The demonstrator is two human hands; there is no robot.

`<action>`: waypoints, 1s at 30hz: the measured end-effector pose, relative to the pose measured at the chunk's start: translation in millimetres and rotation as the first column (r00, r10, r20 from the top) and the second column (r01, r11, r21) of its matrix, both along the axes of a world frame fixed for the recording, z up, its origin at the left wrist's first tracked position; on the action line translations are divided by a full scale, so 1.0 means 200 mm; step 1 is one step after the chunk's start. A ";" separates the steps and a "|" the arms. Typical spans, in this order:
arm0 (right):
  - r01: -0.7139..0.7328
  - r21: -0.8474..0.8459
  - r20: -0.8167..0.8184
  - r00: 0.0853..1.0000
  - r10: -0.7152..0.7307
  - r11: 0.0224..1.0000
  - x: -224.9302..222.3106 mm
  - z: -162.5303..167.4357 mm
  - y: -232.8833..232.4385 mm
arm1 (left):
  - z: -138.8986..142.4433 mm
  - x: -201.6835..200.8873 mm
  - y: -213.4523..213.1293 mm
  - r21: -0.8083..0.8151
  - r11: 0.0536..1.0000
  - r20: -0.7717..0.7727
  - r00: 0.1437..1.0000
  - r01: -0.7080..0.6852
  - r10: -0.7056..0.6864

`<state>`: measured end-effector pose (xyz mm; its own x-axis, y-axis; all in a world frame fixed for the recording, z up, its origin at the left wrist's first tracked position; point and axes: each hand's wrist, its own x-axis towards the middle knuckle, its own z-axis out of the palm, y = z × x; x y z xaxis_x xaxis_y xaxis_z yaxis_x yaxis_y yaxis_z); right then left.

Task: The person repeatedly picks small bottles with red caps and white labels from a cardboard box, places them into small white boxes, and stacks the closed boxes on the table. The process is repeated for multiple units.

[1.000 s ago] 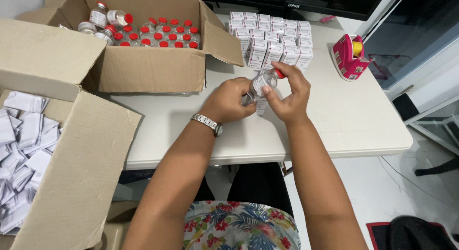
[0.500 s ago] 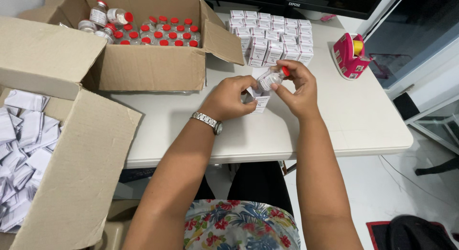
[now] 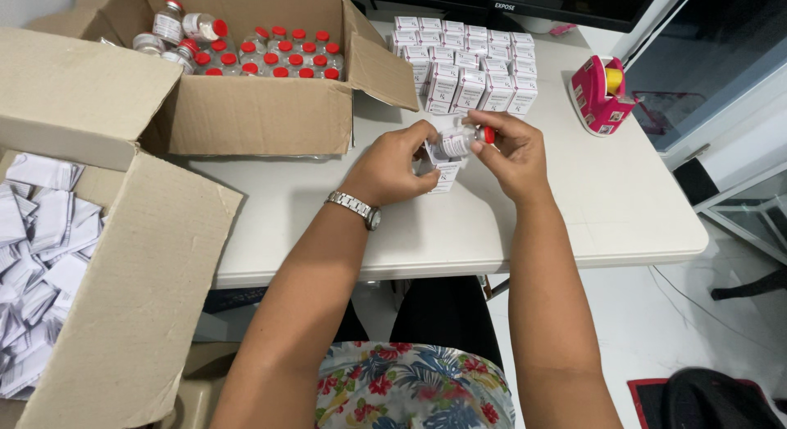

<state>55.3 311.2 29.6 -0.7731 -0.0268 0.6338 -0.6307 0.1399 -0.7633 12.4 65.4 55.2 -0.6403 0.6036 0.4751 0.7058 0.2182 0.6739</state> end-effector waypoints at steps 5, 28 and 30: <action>-0.047 -0.103 0.033 0.998 0.050 0.994 -0.01 0.00 0.00 | 0.00 0.01 0.00 0.002 1.000 0.004 1.000 0.010 -0.010; 0.327 0.400 -0.207 0.942 -0.263 0.856 0.09 0.14 -0.18 | 0.00 0.01 0.01 0.002 1.000 -0.023 1.000 0.003 -0.003; 0.350 0.421 -0.229 0.934 -0.276 0.837 0.10 0.15 -0.19 | 0.00 0.01 0.01 -0.011 1.000 -0.004 1.000 -0.002 0.002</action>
<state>75.9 272.6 59.5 -0.6833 -0.1089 0.7220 -0.5973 0.6521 -0.4669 15.3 68.2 54.9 -0.6397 0.6072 0.4713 0.7081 0.2268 0.6687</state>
